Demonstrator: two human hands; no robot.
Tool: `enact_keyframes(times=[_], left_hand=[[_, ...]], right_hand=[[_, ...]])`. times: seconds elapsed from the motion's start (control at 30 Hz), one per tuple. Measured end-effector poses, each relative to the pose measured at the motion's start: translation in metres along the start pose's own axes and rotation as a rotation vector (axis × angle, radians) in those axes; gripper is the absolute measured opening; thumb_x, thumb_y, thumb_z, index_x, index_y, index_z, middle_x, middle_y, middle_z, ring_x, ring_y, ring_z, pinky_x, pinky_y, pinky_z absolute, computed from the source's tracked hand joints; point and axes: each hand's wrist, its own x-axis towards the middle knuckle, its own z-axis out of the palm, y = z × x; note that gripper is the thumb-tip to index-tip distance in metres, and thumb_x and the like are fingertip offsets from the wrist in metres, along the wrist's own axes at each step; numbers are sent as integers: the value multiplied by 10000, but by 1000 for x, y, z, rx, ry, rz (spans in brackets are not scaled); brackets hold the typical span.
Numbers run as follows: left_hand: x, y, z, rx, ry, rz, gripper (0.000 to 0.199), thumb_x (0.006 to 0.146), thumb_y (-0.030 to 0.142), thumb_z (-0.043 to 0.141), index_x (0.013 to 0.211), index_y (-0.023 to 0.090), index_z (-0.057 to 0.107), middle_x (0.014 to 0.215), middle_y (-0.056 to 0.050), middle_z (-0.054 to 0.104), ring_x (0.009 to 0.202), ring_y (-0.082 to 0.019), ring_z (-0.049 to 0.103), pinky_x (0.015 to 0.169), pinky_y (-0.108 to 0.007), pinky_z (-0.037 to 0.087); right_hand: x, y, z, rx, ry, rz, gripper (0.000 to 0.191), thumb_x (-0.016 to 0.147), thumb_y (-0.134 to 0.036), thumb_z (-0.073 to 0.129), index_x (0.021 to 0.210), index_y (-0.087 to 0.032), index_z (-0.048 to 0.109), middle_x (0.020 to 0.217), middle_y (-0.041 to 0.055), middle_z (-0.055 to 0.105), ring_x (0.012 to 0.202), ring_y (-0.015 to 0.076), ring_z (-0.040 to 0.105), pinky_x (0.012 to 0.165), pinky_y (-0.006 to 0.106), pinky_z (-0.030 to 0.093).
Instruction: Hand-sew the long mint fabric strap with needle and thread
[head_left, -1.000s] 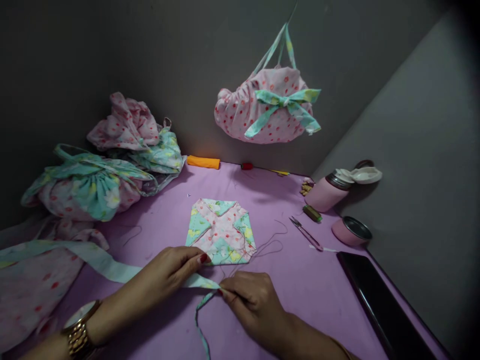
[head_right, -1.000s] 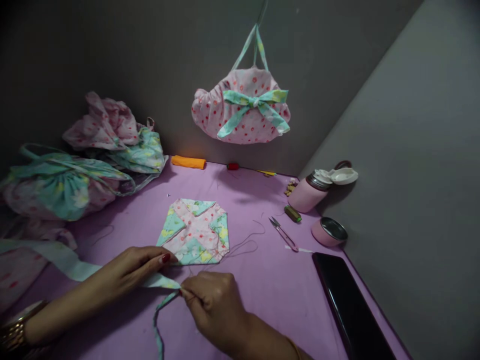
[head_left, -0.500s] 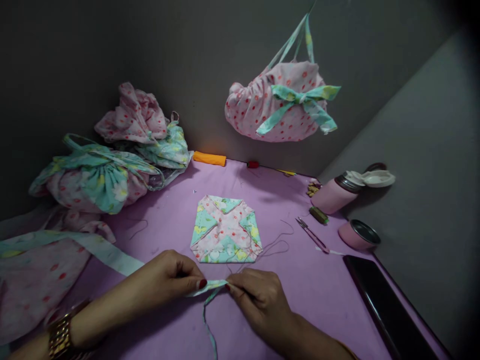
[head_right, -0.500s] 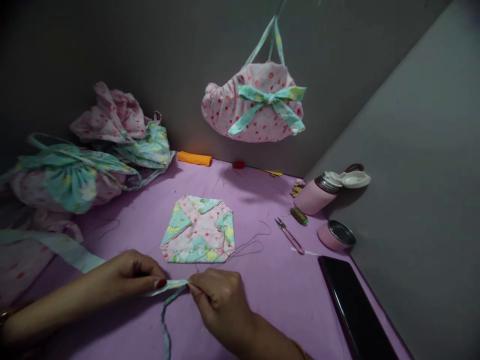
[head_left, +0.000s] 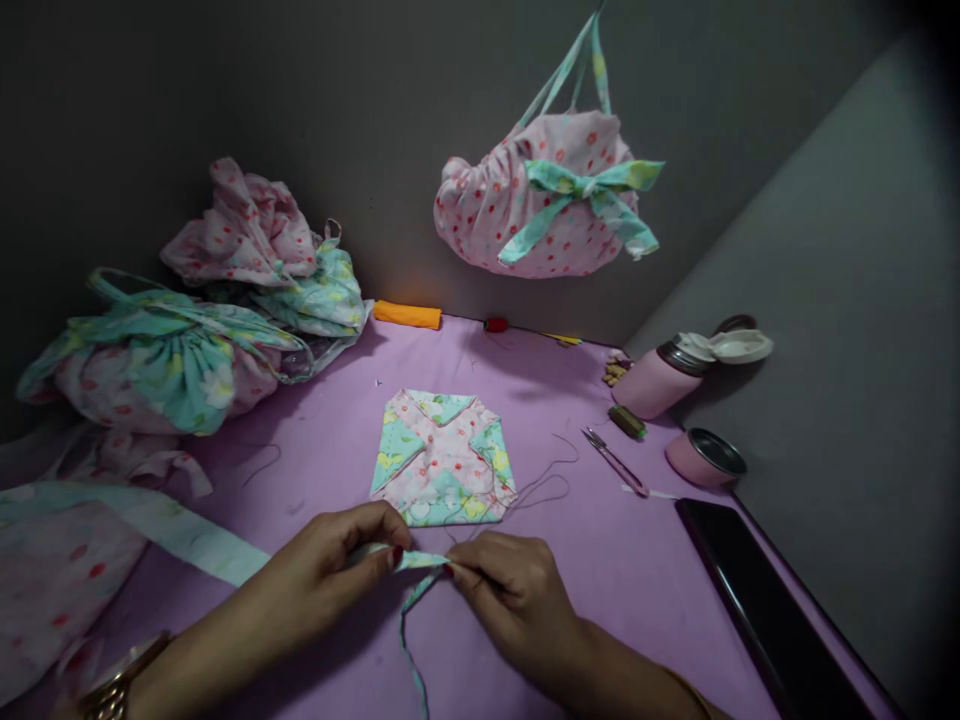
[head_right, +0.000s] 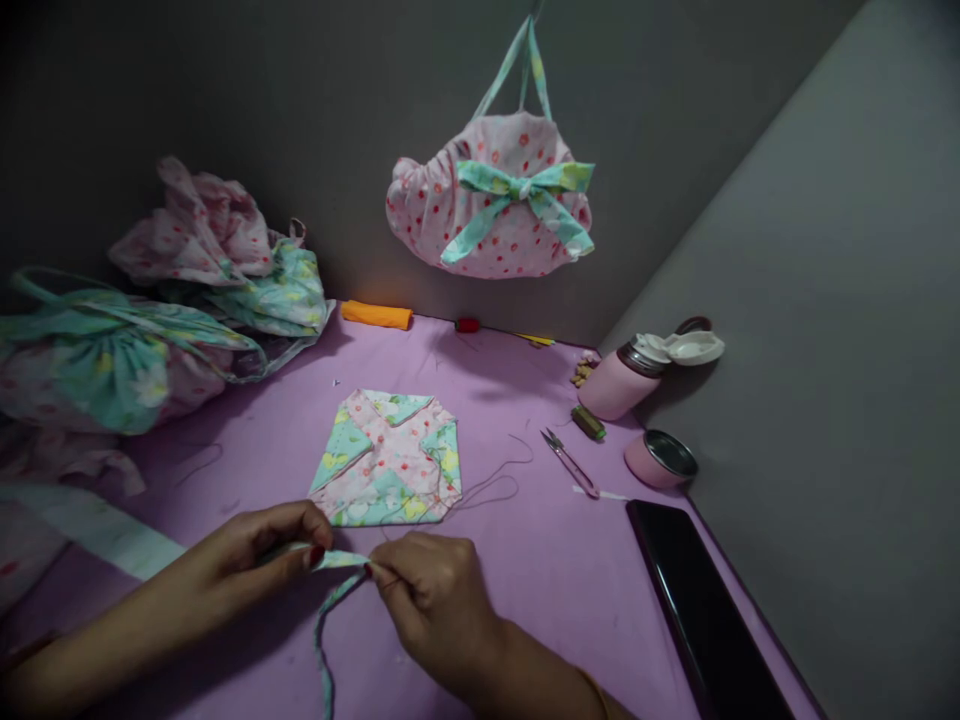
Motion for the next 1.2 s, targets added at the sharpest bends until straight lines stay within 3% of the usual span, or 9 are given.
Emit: enact_keyframes(times=[0.33,0.53,0.73,0.93,1.07,1.2], left_hand=[[0,6,2,84,21,-32,72,770,264,564,803,202,578,664,40,557,585,-136,470,515,-211,337],[2,6,-2,123,42,29,116,804,252,534,743,189,609,703,15,619,674,-155,539,615,-245,386],[2,7,-1,161,49,-12,187,837,267,463,731,185,594,657,24,592,622,-143,506,568,-231,376],[1,2,1,119,104,5,63,799,211,495,778,188,549,687,18,589,638,-146,518,574,-231,391],[0,4,2,108,72,-31,148,807,208,475,895,186,592,774,-8,647,704,-171,562,632,-258,415],[0,6,1,139,54,-61,178,812,229,463,832,185,635,727,0,652,673,-173,563,604,-250,413]], right_hand=[[0,0,-1,24,3,28,158,816,-135,495,775,-150,646,621,18,620,552,107,553,522,207,386],[-1,0,-1,35,11,28,160,810,-127,491,769,-153,643,623,16,618,562,110,555,527,212,400],[0,0,-2,3,7,17,176,816,-137,478,769,-159,646,610,15,615,548,115,551,513,222,400],[1,-1,-2,-5,-17,5,194,830,-154,462,788,-160,651,616,23,624,552,123,554,516,228,401],[0,-1,-1,-8,-14,-3,188,824,-148,466,795,-157,651,622,26,629,557,124,559,518,227,399],[0,0,-1,-1,-23,18,191,828,-147,465,800,-157,653,641,30,637,581,124,571,543,222,417]])
